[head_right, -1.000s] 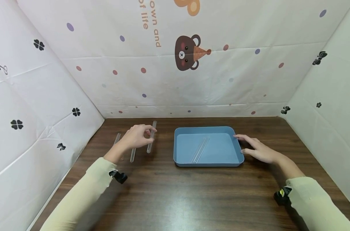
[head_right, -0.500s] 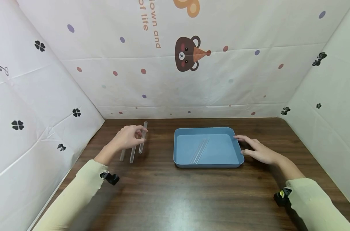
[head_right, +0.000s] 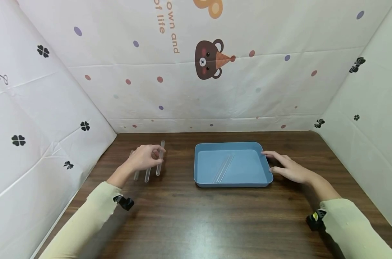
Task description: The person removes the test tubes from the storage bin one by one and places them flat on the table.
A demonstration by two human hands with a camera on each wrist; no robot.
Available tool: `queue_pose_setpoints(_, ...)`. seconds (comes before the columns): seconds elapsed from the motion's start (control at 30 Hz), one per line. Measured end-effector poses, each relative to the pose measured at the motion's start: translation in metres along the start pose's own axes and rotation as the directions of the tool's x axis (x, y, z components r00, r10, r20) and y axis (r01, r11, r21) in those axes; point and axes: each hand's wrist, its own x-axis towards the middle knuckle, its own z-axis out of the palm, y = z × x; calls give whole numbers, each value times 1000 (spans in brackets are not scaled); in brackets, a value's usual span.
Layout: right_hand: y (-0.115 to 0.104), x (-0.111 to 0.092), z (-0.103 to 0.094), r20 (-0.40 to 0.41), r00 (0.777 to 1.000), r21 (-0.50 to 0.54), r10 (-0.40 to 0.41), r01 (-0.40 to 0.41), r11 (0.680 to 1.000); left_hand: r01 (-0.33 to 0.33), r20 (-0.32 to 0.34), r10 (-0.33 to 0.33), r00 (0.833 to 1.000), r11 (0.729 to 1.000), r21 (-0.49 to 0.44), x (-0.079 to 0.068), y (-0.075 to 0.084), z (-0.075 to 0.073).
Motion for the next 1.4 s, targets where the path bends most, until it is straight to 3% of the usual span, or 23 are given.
queue_pose_setpoints(0.87, -1, 1, 0, -2, 1000, -9, -1, 1, 1000, 36, 30, -37, 999, 999, 34, 0, -5, 34)
queue_pose_setpoints(1.4, -1, 1, 0, 5, 1000, -12, 14, -14, 1000, 53, 40, -56, 998, 996, 77, 1, -3, 38)
